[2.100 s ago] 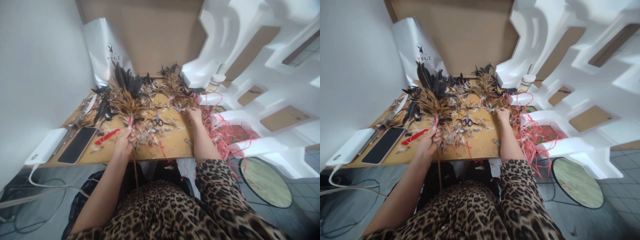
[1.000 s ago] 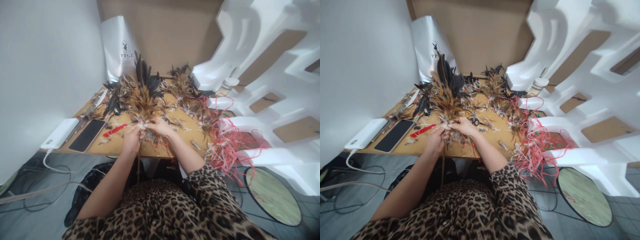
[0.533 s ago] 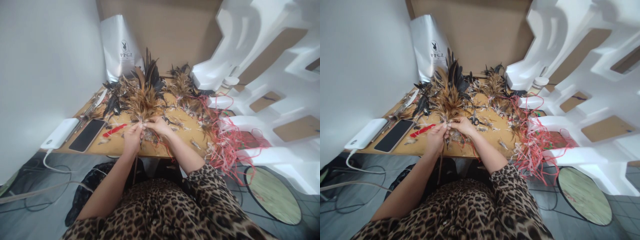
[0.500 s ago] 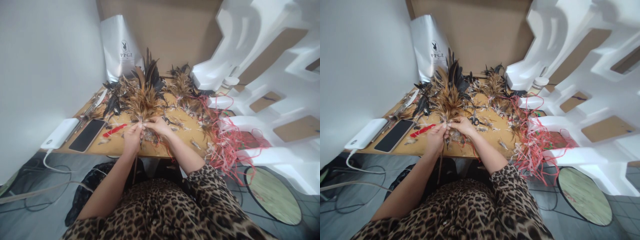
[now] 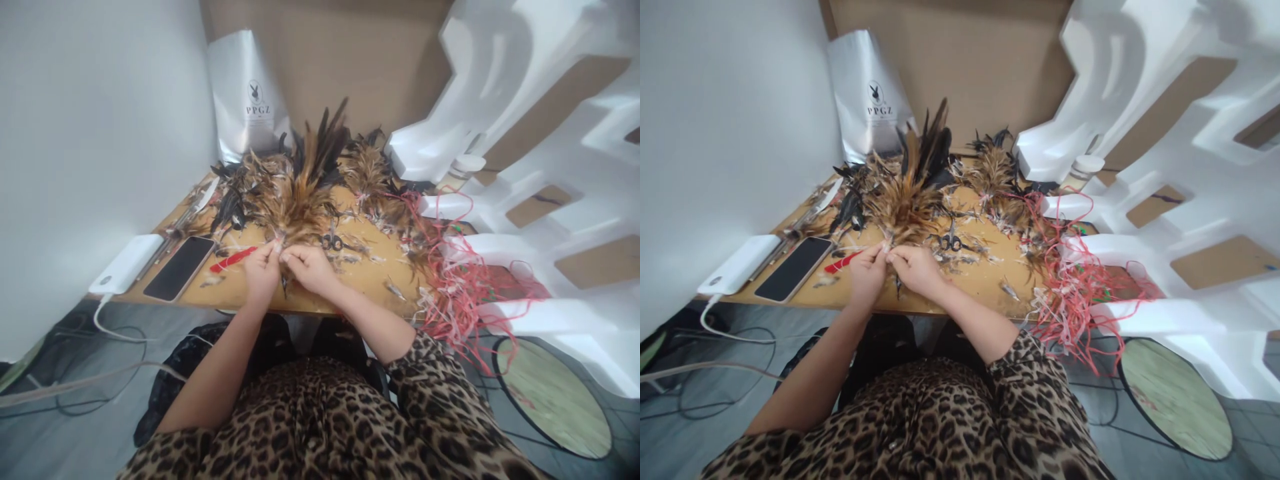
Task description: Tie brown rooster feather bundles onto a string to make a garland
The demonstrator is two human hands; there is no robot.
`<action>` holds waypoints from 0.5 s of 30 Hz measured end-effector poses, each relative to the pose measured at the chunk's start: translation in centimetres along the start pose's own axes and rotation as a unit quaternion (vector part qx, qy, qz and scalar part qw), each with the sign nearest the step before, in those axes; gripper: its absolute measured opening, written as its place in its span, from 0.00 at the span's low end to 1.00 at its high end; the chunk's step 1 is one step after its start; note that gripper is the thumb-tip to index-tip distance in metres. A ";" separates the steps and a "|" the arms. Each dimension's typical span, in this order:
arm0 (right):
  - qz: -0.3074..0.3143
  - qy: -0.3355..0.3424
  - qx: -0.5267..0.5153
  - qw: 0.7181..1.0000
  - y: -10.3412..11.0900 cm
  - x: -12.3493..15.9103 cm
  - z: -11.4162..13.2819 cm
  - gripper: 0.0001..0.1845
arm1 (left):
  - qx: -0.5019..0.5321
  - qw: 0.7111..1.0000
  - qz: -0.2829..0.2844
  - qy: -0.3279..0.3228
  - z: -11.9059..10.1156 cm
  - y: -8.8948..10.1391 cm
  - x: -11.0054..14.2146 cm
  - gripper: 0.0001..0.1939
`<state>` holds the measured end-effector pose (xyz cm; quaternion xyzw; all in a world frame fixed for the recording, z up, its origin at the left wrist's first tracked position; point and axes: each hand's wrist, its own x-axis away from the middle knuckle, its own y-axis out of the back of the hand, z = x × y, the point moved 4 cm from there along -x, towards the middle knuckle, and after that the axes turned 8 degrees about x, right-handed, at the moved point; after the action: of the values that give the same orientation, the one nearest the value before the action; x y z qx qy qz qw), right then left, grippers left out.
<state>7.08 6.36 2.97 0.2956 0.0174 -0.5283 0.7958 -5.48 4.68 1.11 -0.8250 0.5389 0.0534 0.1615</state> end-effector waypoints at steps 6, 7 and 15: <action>0.052 0.063 0.105 0.991 0.4 0.0 2.1 0.15 | -0.058 0.997 0.028 -0.040 -0.4 0.7 0.4 0.06; 0.074 0.070 0.121 0.987 0.8 -0.2 2.4 0.15 | -0.078 0.995 0.036 -0.050 -0.7 0.8 0.4 0.06; 0.094 0.116 0.314 0.938 6.1 -3.2 5.6 0.11 | -0.094 0.990 0.103 -0.021 -4.2 0.9 0.2 0.12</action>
<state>9.32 7.90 11.39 0.5896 -0.0848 -0.3921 0.7010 -6.57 2.77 4.83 -0.7755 0.6099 0.1373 0.0879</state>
